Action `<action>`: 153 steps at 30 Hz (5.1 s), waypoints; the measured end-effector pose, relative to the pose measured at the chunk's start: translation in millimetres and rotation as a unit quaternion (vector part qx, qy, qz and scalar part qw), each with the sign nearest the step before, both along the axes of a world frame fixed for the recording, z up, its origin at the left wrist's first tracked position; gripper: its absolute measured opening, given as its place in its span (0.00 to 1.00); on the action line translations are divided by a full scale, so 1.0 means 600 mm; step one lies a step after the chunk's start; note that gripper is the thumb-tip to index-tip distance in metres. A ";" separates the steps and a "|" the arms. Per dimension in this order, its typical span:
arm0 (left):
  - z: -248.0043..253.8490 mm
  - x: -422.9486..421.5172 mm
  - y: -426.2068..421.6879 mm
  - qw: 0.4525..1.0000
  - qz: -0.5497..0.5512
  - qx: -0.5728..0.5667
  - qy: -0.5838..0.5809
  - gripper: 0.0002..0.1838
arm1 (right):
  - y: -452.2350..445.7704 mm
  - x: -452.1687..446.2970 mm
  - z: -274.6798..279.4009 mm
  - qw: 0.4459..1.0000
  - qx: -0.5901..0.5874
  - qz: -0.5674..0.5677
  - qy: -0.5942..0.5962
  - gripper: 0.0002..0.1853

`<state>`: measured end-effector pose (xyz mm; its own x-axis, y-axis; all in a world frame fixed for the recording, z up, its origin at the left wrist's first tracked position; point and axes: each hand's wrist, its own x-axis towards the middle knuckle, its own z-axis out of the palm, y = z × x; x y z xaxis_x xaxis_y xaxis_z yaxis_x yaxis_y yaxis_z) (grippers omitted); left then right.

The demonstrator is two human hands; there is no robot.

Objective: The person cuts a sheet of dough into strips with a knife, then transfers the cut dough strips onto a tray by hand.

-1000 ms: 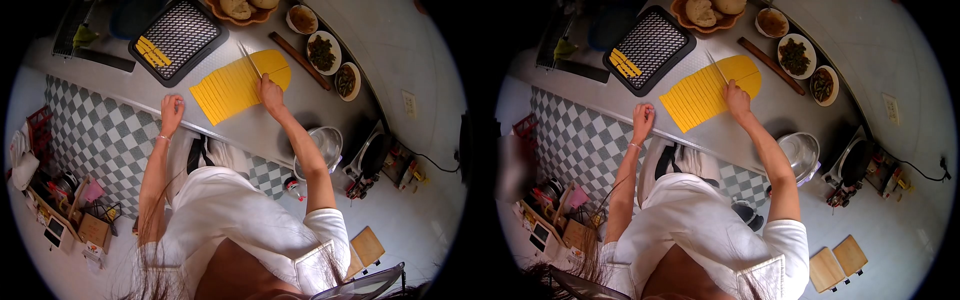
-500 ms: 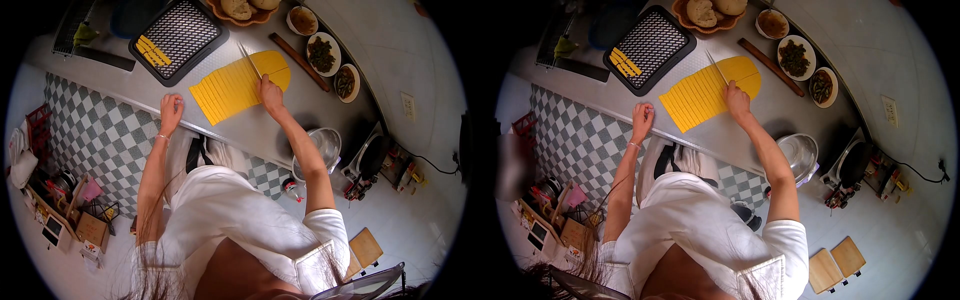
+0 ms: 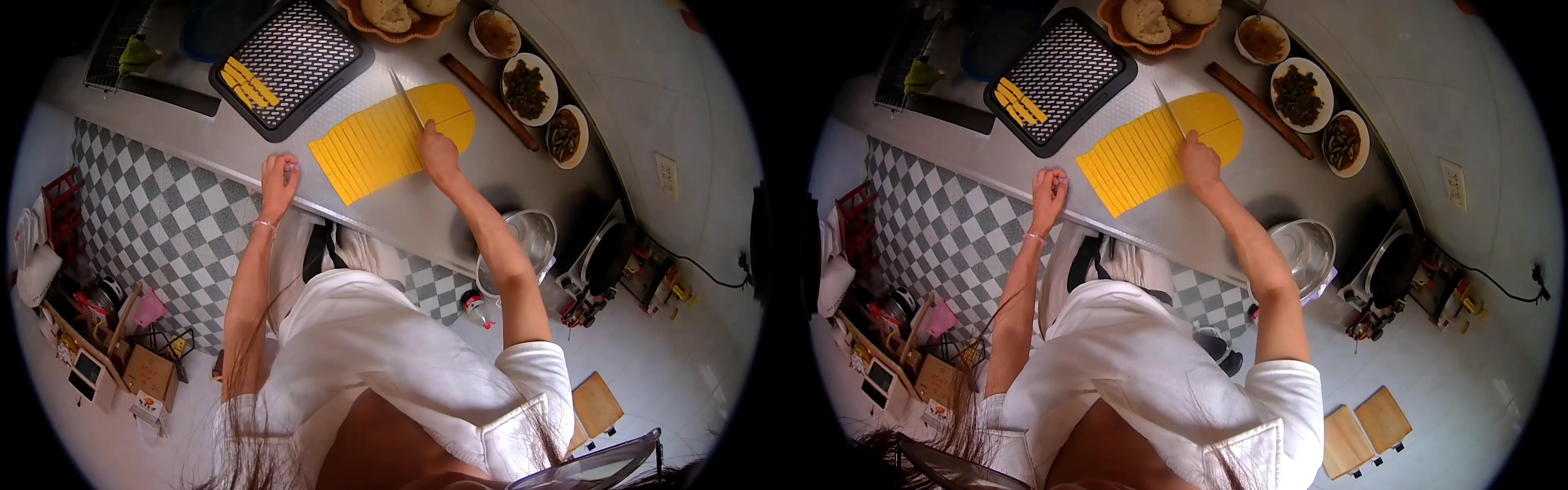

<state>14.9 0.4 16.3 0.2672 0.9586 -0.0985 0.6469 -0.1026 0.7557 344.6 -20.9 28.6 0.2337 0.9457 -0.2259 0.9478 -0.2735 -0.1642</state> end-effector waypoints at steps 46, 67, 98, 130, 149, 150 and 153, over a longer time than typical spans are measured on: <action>-0.015 -0.005 0.001 1.000 -0.012 0.013 0.008 0.06 | -0.076 0.027 -0.004 0.999 -0.044 -0.007 -0.003 0.12; -0.012 -0.004 -0.002 1.000 -0.010 0.002 0.013 0.06 | -0.137 0.037 -0.015 0.999 -0.030 -0.034 0.023 0.11; -0.022 -0.008 -0.001 0.999 -0.021 0.037 0.009 0.05 | -0.038 0.040 0.062 0.998 0.016 -0.024 0.063 0.11; -0.014 -0.003 -0.002 1.000 -0.011 0.017 0.019 0.06 | -0.002 0.029 0.031 0.999 0.021 0.001 0.036 0.11; -0.008 -0.001 0.000 1.000 0.000 0.010 0.001 0.07 | -0.008 0.030 0.014 0.999 -0.033 0.000 -0.002 0.10; -0.006 0.000 -0.001 1.000 0.003 0.008 -0.001 0.07 | -0.017 0.032 0.015 0.999 -0.040 -0.005 0.003 0.10; -0.009 0.000 -0.003 1.000 0.000 0.013 0.009 0.06 | -0.029 0.030 0.021 0.999 -0.047 -0.016 -0.001 0.11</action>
